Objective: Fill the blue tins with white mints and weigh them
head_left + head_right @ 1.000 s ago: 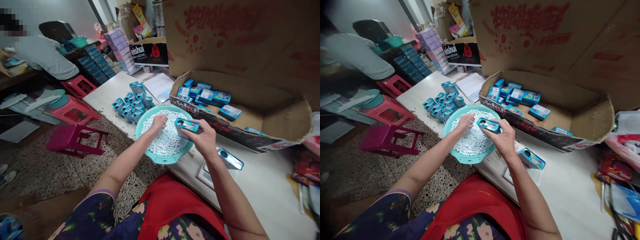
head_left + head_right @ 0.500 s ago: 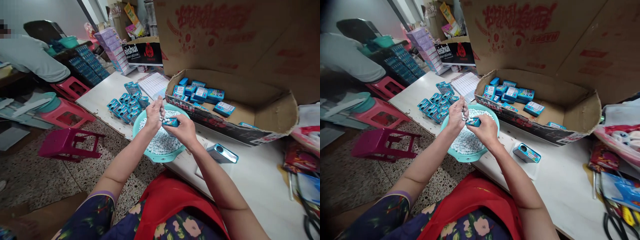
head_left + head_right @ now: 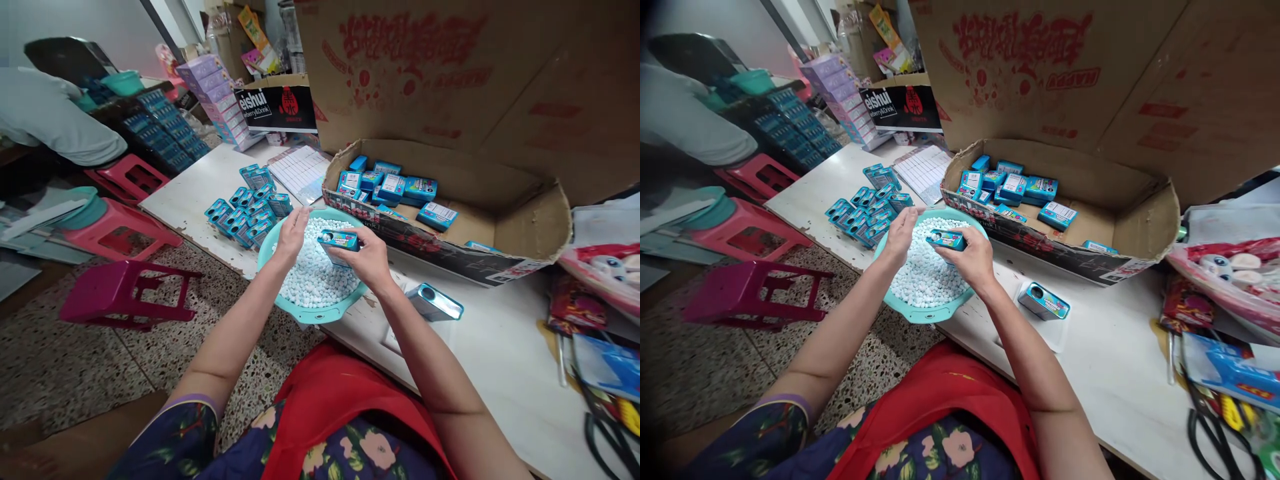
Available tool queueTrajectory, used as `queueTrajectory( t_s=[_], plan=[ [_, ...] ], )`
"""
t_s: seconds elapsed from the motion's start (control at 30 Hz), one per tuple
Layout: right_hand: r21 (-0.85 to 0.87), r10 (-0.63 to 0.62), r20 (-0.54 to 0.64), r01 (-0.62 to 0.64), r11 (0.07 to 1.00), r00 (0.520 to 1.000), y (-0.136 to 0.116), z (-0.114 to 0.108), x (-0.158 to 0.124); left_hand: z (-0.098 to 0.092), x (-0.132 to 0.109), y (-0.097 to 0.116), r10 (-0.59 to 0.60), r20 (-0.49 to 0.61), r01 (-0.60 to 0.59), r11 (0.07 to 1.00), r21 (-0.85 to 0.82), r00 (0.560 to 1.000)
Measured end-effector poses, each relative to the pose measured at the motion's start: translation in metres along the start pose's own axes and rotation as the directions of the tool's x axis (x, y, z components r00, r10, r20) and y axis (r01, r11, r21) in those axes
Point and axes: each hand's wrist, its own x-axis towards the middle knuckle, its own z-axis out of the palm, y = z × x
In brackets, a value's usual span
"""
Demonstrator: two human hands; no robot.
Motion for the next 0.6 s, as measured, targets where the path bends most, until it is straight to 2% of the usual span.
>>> queueTrajectory(
  t_s=[0.07, 0.13, 0.17, 0.2, 0.27, 0.37, 0.4, 0.47, 0.53, 0.57, 0.6],
  plan=[
    [0.003, 0.001, -0.004, -0.001, 1.000, 1.000, -0.001, -0.002, -0.001, 0.000, -0.010, 0.005, 0.043, 0.142, -0.050, 0.998, 0.043, 0.989],
    [-0.001, -0.003, -0.002, 0.003, 1.000, 1.000, -0.001, -0.003, -0.003, 0.001, -0.018, 0.012, 0.004, 0.307, -0.029, 0.997, 0.077, 0.952],
    [-0.005, -0.005, -0.001, 0.005, 1.000, 1.000, 0.000, -0.003, -0.003, 0.002, -0.021, 0.015, -0.039, 0.353, 0.005, 0.995, 0.095, 0.935],
    [-0.009, -0.005, -0.002, 0.005, 1.000, 1.000, 0.001, -0.003, -0.004, 0.003, -0.022, 0.018, -0.084, 0.367, 0.046, 0.993, 0.112, 0.927],
    [-0.011, 0.008, -0.018, -0.008, 1.000, 1.000, 0.004, -0.004, -0.005, 0.001, -0.021, 0.019, -0.137, 0.316, 0.096, 0.985, 0.143, 0.939],
    [0.031, 0.051, -0.078, -0.049, 0.998, 0.996, 0.004, -0.013, -0.012, -0.008, -0.016, 0.015, -0.109, 0.218, 0.032, 0.944, 0.327, 0.970],
    [0.064, 0.060, -0.104, -0.054, 0.996, 0.993, 0.003, -0.021, -0.017, -0.013, -0.014, 0.012, -0.086, 0.223, -0.021, 0.898, 0.439, 0.971],
    [0.136, 0.066, -0.163, -0.044, 0.990, 0.984, -0.001, -0.046, -0.033, -0.025, -0.012, 0.007, -0.053, 0.300, -0.158, 0.755, 0.637, 0.952],
    [0.167, 0.056, -0.277, -0.009, 0.986, 0.959, -0.004, -0.082, -0.057, -0.036, -0.014, 0.000, -0.052, 0.385, -0.266, 0.640, 0.721, 0.921],
    [0.153, 0.042, -0.371, 0.016, 0.988, 0.928, -0.004, -0.103, -0.070, -0.040, -0.015, -0.004, -0.062, 0.399, -0.280, 0.615, 0.737, 0.915],
    [0.121, 0.017, -0.487, 0.048, 0.991, 0.873, -0.002, -0.125, -0.084, -0.044, -0.017, -0.007, -0.082, 0.398, -0.272, 0.604, 0.749, 0.914]
  ],
)
